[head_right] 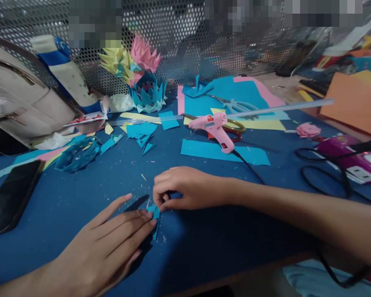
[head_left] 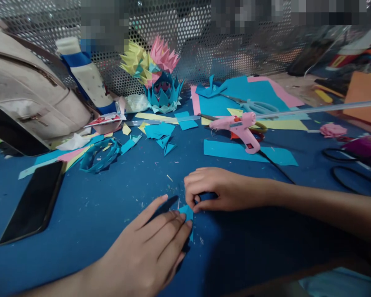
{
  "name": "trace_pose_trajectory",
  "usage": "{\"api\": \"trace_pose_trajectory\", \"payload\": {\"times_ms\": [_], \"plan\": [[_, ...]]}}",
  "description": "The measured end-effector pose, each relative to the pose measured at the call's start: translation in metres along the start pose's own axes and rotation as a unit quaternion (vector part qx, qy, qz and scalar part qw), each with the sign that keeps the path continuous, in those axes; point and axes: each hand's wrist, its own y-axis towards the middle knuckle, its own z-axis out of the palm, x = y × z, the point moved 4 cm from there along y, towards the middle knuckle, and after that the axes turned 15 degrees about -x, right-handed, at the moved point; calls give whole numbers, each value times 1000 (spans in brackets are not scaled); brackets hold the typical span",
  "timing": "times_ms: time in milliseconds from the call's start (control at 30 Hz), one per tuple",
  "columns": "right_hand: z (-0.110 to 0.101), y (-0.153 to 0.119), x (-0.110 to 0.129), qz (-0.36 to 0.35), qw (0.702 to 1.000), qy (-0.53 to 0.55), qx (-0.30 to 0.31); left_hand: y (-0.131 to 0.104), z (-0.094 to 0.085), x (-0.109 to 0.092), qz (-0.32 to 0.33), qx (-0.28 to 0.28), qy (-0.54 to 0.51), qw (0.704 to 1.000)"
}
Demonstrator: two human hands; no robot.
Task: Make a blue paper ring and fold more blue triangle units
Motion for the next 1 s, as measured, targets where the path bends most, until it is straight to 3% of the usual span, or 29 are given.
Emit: {"api": "trace_pose_trajectory", "payload": {"times_ms": [433,1000], "plan": [[9,1,11,65,992,-107,-6,-6,7,1,12,22,22,999],[13,-1,11,50,990,-128,-17,-4,8,1,19,26,16,999]]}}
